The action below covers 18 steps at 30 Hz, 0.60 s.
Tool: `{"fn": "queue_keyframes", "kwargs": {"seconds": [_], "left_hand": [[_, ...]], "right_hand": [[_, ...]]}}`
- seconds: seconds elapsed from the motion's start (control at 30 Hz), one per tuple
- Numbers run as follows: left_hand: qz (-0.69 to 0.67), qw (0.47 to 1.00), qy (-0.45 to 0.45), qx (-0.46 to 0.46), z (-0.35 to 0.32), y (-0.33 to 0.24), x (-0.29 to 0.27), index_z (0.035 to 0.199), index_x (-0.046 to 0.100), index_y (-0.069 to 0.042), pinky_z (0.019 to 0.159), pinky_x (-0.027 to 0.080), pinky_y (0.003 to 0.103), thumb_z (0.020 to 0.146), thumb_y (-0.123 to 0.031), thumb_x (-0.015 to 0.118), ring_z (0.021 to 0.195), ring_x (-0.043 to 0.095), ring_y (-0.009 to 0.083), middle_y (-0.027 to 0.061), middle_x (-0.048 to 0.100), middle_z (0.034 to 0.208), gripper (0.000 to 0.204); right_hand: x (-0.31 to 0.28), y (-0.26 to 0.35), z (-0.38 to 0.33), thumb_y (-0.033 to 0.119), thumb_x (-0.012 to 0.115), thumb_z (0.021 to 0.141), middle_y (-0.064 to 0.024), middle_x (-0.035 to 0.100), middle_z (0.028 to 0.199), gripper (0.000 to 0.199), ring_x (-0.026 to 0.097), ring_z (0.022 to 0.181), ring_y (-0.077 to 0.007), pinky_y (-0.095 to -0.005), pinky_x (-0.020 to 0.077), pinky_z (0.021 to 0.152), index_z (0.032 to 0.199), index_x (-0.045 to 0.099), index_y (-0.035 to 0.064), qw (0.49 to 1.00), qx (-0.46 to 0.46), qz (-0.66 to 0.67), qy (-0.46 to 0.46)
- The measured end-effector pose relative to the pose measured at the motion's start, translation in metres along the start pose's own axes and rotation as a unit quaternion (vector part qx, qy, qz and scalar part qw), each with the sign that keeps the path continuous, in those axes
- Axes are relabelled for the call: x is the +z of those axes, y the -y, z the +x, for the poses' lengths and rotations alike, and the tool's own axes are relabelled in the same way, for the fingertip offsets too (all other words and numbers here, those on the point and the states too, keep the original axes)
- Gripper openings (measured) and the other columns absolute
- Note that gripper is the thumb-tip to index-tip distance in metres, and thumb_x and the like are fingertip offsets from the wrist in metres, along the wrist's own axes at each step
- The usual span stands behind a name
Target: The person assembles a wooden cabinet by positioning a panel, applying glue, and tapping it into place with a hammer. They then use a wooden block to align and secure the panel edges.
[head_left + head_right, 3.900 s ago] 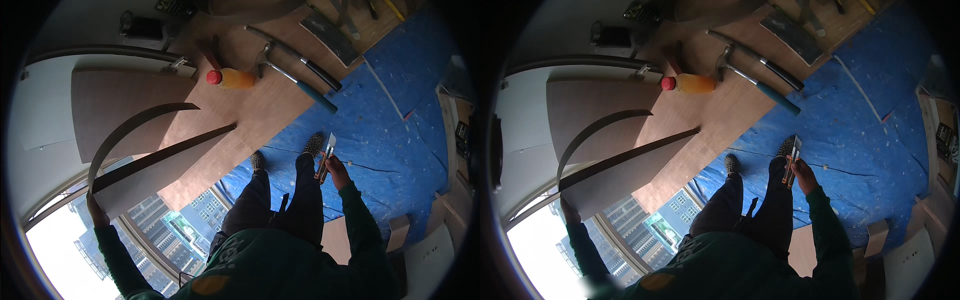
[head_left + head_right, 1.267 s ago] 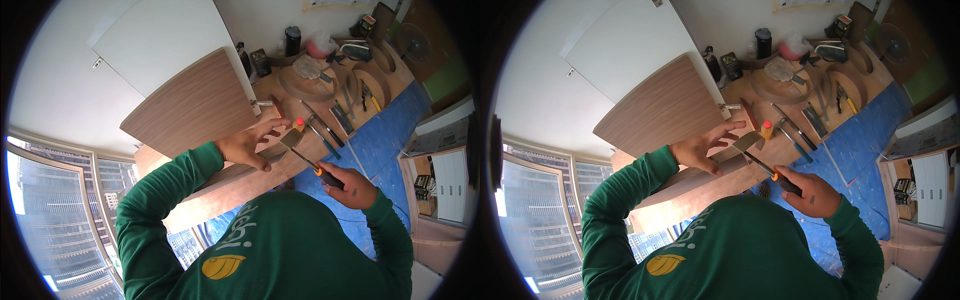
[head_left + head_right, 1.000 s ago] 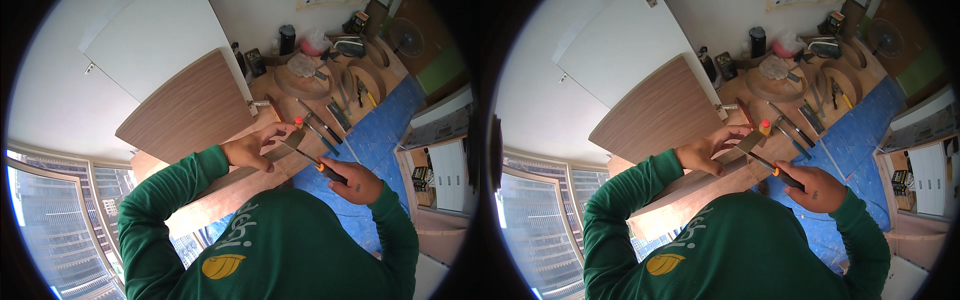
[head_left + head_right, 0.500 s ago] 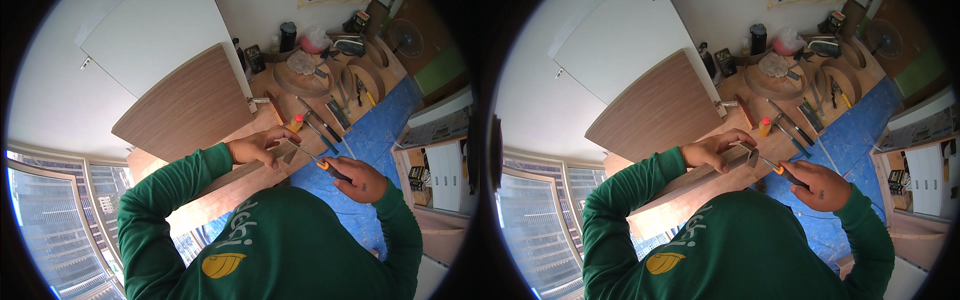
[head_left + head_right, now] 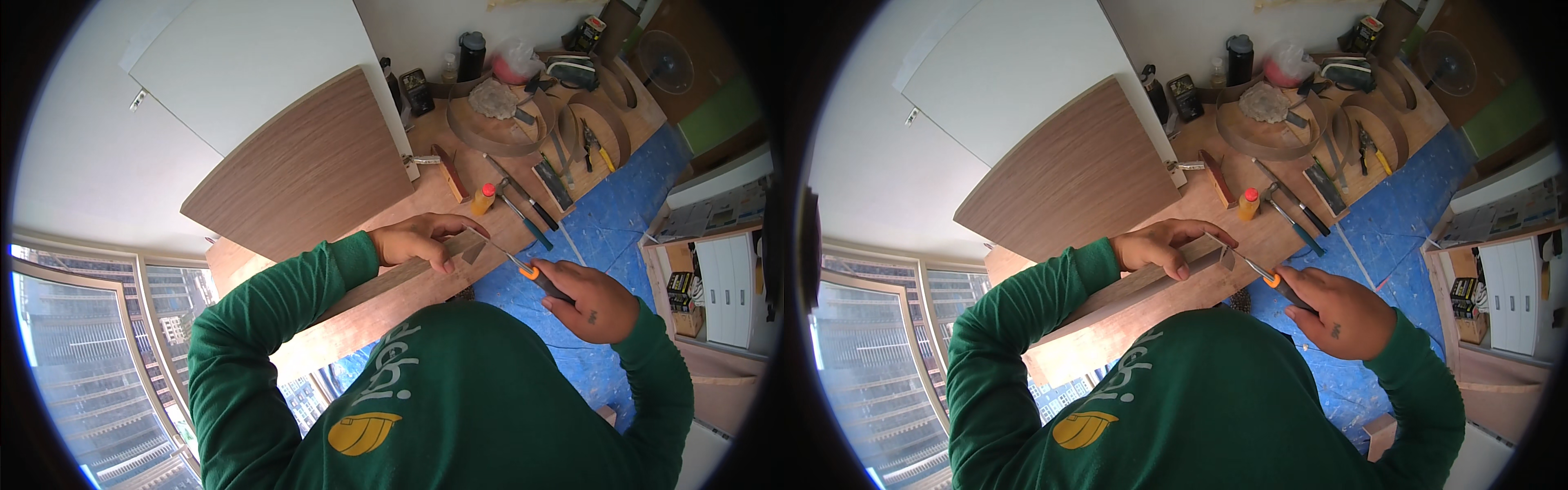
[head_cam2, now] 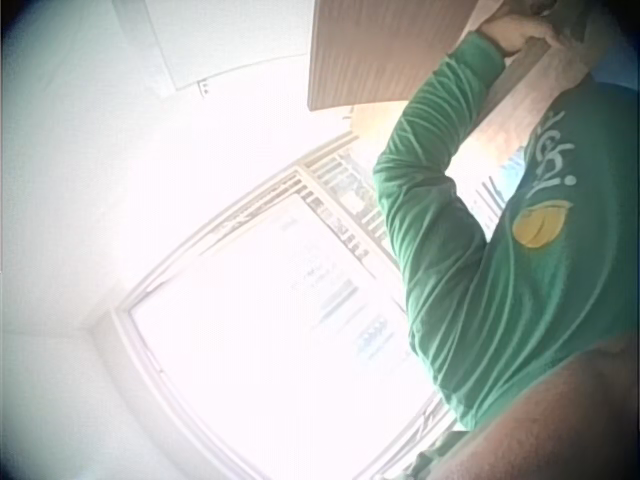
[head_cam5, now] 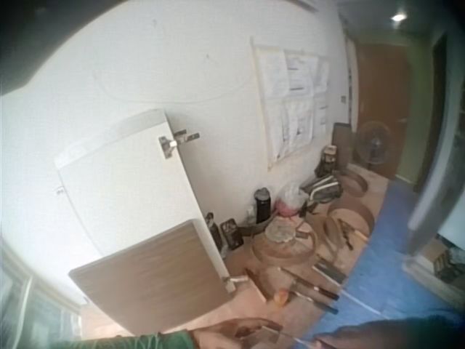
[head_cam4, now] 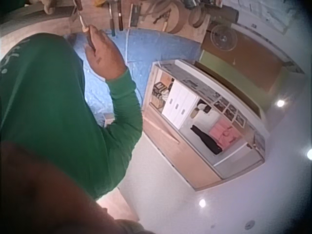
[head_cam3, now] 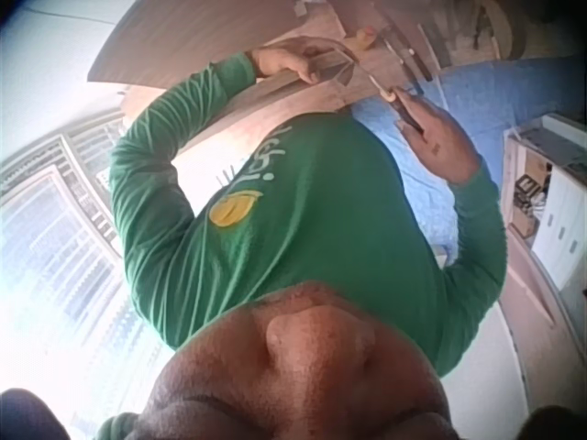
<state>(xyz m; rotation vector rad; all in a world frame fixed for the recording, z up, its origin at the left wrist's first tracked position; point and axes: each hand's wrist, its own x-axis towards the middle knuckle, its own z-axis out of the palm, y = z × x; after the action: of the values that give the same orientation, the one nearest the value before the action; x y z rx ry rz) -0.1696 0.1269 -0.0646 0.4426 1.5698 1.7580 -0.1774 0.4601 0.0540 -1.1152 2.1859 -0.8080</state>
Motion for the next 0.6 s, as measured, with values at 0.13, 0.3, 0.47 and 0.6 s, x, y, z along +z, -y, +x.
{"fn": "queue_keyframes", "kwargs": {"seconds": [0.13, 0.3, 0.47, 0.6], "left_hand": [[-0.008, 1.0, -0.005, -0.009, -0.002, -0.001, 0.003, 0.151, 0.053, -0.009, 0.104, 0.042, 0.034, 0.068, -0.029, 0.075, 0.113, 0.057, 0.019, 0.0085, 0.064, 0.125, 0.088], [-0.015, 1.0, -0.014, -0.015, -0.002, -0.003, 0.005, 0.15, 0.055, -0.008, 0.102, 0.043, 0.033, 0.068, -0.029, 0.075, 0.111, 0.059, 0.0191, 0.0086, 0.065, 0.122, 0.087], [-0.004, 1.0, -0.023, -0.009, -0.002, -0.004, 0.005, 0.149, 0.055, -0.008, 0.101, 0.044, 0.033, 0.067, -0.03, 0.075, 0.11, 0.059, 0.019, 0.0083, 0.065, 0.121, 0.088], [-0.024, 0.999, -0.018, -0.02, -0.002, -0.004, 0.005, 0.149, 0.056, -0.007, 0.1, 0.044, 0.032, 0.066, -0.03, 0.076, 0.109, 0.058, 0.0187, 0.008, 0.065, 0.119, 0.088]], "right_hand": [[-0.009, 0.011, -0.004, 0.009, 0.066, 0.099, -0.0216, 0.064, 0.107, 0.056, 0.064, 0.087, -0.036, -0.0416, 0.0517, 0.081, 0.149, 0.047, -0.0069, 0.999, 0.028, -0.028, 0.031], [-0.014, 0.021, -0.003, 0.01, 0.066, 0.099, -0.024, 0.066, 0.111, 0.054, 0.066, 0.094, -0.0402, -0.0439, 0.0524, 0.084, 0.147, 0.048, -0.0081, 0.997, 0.041, -0.045, 0.042], [-0.017, 0.027, 0.0, 0.009, 0.065, 0.099, -0.0249, 0.066, 0.112, 0.053, 0.066, 0.097, -0.0418, -0.0449, 0.0528, 0.084, 0.146, 0.049, -0.0086, 0.996, 0.049, -0.063, 0.046], [-0.02, 0.031, 0.003, 0.009, 0.065, 0.099, -0.0247, 0.066, 0.111, 0.052, 0.066, 0.096, -0.0417, -0.0453, 0.0527, 0.084, 0.145, 0.049, -0.0089, 0.995, 0.047, -0.066, 0.049]]}}
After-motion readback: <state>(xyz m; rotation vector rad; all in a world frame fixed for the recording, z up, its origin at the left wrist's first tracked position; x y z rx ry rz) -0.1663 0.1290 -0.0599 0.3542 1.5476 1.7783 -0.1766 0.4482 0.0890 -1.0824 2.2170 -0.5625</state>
